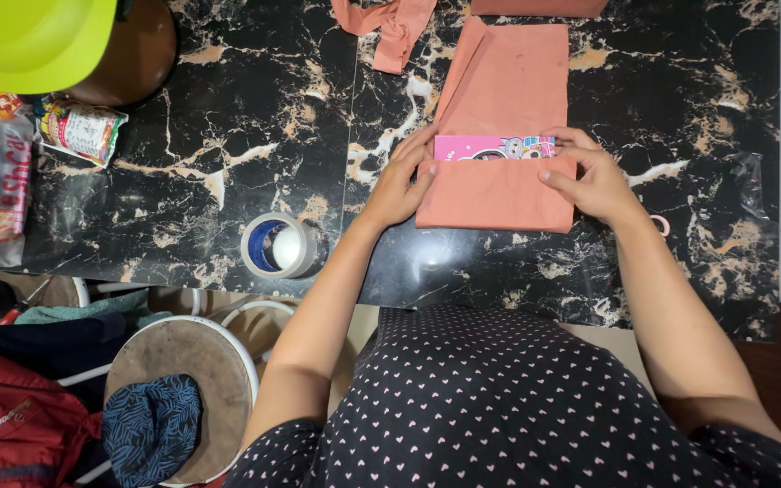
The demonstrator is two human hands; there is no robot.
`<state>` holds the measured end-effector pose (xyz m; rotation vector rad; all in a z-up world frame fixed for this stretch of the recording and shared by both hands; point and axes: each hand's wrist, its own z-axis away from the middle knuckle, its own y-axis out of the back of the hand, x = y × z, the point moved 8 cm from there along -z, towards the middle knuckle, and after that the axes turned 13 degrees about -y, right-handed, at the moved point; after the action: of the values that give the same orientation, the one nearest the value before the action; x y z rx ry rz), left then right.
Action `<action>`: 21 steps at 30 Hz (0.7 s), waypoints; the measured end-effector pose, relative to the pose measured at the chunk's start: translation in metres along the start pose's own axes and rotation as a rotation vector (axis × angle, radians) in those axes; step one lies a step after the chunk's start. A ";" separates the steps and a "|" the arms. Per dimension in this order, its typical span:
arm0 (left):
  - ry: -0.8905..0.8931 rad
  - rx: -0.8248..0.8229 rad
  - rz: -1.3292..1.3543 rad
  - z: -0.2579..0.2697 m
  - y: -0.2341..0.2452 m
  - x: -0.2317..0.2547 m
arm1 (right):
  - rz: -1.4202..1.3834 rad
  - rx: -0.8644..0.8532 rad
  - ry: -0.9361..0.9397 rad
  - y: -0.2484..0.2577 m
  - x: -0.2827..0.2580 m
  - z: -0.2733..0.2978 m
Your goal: The person wraps two small boxes with pink paper on a marble table. They fold the paper around each box, secure the edges with clear tape, and trim excess paper using scissors. The wrapped boxes are set aside on the table.
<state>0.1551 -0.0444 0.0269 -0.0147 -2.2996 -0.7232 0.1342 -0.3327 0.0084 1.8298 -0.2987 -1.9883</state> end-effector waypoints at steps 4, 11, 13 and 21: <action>0.056 -0.068 0.010 -0.003 -0.004 -0.008 | -0.007 0.015 0.043 0.000 -0.001 0.001; 0.075 0.034 0.066 -0.010 -0.007 -0.013 | -0.132 0.049 -0.031 0.000 0.010 -0.001; 0.096 0.052 0.056 -0.011 -0.009 -0.015 | -0.144 0.053 -0.045 0.001 0.012 -0.001; 0.032 0.117 0.025 -0.015 -0.005 -0.012 | -0.147 0.085 -0.095 0.003 0.016 -0.008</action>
<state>0.1729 -0.0541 0.0252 0.0217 -2.3033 -0.5706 0.1417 -0.3415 -0.0051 1.8602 -0.2886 -2.1979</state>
